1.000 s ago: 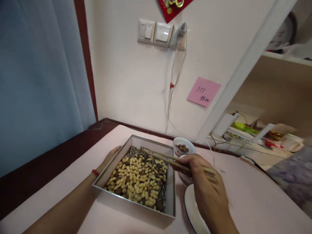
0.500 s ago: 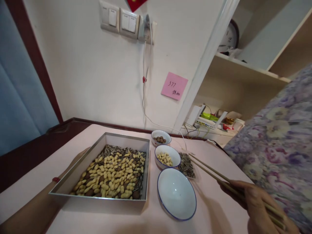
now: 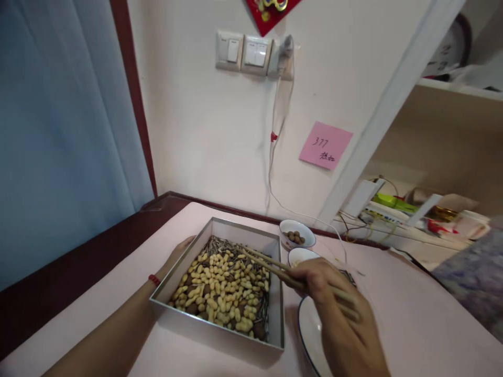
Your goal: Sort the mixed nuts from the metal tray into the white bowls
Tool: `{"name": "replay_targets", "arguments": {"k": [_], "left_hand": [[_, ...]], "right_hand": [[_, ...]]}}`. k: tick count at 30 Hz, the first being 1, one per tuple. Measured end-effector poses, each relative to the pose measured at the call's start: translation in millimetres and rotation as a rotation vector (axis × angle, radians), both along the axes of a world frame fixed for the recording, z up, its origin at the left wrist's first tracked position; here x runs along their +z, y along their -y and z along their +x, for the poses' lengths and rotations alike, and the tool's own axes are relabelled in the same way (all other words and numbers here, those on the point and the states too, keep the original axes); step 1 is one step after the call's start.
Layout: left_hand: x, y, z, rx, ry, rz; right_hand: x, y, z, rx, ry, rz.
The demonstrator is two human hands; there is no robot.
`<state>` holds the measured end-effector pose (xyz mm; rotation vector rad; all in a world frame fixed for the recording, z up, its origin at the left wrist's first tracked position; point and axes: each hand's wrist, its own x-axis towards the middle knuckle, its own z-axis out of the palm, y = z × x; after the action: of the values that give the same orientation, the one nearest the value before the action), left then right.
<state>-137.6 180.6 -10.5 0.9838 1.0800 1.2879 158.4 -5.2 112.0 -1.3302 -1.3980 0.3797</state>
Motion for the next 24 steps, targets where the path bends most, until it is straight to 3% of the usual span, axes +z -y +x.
{"name": "replay_targets", "arguments": {"k": [4,12,19,24], "left_hand": [[6.2,7.1,6.0,0.007,0.115,-0.047],[15.0,16.6,12.9,0.010,0.220,-0.103],[14.9,15.6,11.7,0.019,0.176,-0.110],[15.7,15.0,11.0,0.024,0.150,-0.091]], "right_hand": [[-1.9,-34.6,-35.6,0.169,-0.029,-0.102],[-21.8,-83.6,-54.1,0.312,-0.187,-0.246],[-26.2,-87.8,-54.8,0.243,-0.222,-0.212],[-20.2,-72.0,-37.3,0.142,-0.302,-0.189]]}}
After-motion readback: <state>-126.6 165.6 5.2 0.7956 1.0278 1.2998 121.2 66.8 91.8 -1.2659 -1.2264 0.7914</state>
